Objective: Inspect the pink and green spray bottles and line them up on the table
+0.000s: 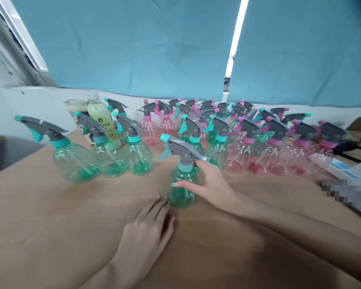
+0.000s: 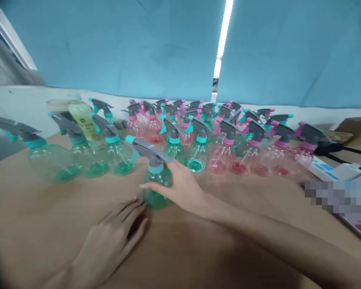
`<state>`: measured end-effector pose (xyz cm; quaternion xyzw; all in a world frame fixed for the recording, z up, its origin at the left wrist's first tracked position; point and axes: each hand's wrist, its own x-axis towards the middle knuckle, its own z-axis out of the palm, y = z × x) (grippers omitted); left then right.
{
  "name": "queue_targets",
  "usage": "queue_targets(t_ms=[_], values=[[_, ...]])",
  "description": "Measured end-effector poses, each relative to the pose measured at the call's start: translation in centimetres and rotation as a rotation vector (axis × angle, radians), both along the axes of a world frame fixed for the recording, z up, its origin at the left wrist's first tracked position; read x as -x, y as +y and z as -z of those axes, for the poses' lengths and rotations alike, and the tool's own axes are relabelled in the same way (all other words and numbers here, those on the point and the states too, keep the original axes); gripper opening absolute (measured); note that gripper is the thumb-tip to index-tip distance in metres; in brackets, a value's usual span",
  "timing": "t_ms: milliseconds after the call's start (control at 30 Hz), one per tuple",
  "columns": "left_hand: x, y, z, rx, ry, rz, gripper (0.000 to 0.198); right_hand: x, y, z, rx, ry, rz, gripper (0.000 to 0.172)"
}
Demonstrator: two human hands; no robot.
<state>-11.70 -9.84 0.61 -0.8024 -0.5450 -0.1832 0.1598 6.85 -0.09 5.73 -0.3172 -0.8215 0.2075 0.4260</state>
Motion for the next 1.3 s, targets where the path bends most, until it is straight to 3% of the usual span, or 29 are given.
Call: queue_targets(t_ms=[100,233,400,700,1033,1167,1300], values=[[2.2,-0.6,-0.3,-0.018,-0.006,-0.031,0.032,3.0,1.0,0.2,-0.023,-0.006,-0.036,0.054],[2.8,-0.7,-0.4,-0.014,0.035,0.018,0.032,5.3,2.4,0.4,0.006,0.0,0.038,0.063],[2.4,-0.6,0.1,0.051,-0.005,0.049,0.032,6.6,3.9,0.4,0.013,-0.017,0.122,0.065],[2.6,-0.6,0.6,0.074,-0.008,0.082,0.034,8.1,6.6,0.3,0.054,0.005,0.131,0.058],[2.8,-0.4,0.4,0.04,0.01,0.115,0.033,8.2,6.9,-0.6,0.115,0.029,0.121,0.069],[2.8,-0.2,0.0,0.011,0.034,0.121,0.033,7.3,5.8,-1.4,0.093,0.044,0.075,0.063],[2.7,0.0,0.0,0.002,0.067,0.126,0.033,5.5,3.9,-1.7,0.077,-0.004,0.064,0.069]])
